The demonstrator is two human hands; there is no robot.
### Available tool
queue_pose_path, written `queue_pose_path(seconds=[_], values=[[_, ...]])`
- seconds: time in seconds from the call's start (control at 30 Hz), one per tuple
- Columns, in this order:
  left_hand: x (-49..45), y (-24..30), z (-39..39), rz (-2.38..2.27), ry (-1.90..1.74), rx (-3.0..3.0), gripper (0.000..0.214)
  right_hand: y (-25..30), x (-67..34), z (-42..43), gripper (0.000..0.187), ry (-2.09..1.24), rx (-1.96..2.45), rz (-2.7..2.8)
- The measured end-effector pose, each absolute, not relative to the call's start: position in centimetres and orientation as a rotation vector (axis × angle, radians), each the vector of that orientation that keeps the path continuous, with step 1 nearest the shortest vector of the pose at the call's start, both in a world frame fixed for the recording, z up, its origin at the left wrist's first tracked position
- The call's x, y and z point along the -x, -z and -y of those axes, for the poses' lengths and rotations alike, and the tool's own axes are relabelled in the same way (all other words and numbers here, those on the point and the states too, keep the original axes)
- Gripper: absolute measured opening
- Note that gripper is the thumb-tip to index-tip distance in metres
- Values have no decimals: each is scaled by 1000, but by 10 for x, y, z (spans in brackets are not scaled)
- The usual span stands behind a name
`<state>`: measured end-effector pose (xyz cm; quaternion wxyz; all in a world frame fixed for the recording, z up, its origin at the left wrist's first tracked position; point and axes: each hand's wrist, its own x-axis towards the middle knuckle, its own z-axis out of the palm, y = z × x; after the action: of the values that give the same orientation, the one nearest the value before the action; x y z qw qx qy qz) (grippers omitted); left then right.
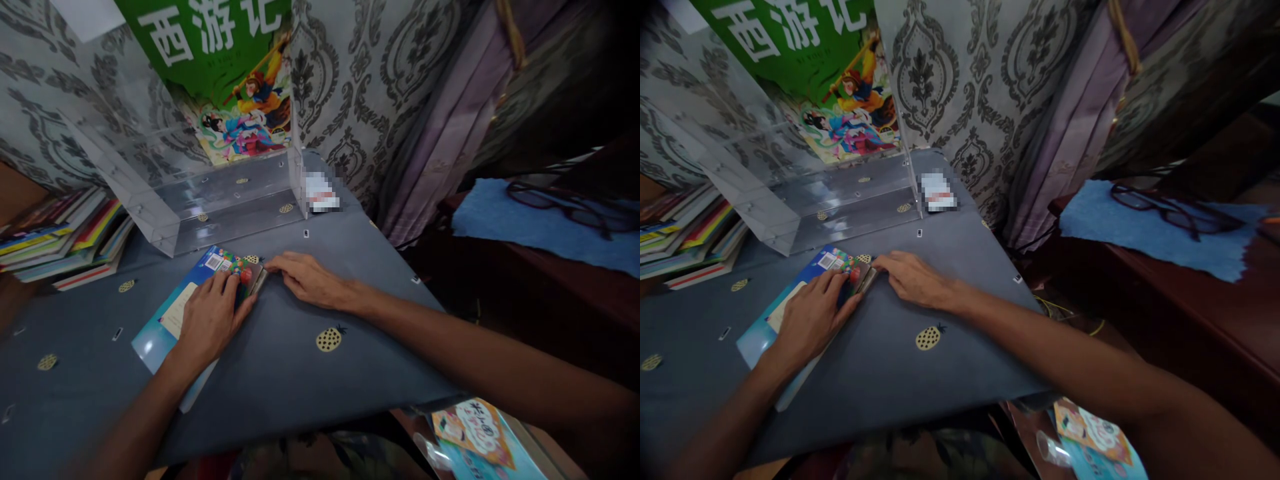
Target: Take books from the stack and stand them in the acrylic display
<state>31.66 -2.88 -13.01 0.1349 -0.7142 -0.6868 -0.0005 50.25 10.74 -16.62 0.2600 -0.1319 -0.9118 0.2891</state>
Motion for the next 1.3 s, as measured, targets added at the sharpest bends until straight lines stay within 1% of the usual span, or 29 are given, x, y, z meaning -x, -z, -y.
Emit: queue_pose_path(seconds=[0.53, 0.8, 0.97, 1.1, 1.3], values=[[-317, 129, 29, 2038, 49, 2094, 38, 167, -503, -108, 39, -783, 345, 2455], [-318, 128, 28, 2029, -14, 2070, 37, 167, -502, -110, 33, -740, 278, 2488], [-318, 128, 29, 2009, -23, 2070, 37, 167, -502, -108, 38, -754, 324, 2453], [-317, 128, 29, 1999, -45, 2066, 39, 167, -502, -108, 43, -740, 259, 2456], [-318, 128, 28, 2007, -72, 2060, 40, 166, -501, -108, 36, -634, 204, 2522]])
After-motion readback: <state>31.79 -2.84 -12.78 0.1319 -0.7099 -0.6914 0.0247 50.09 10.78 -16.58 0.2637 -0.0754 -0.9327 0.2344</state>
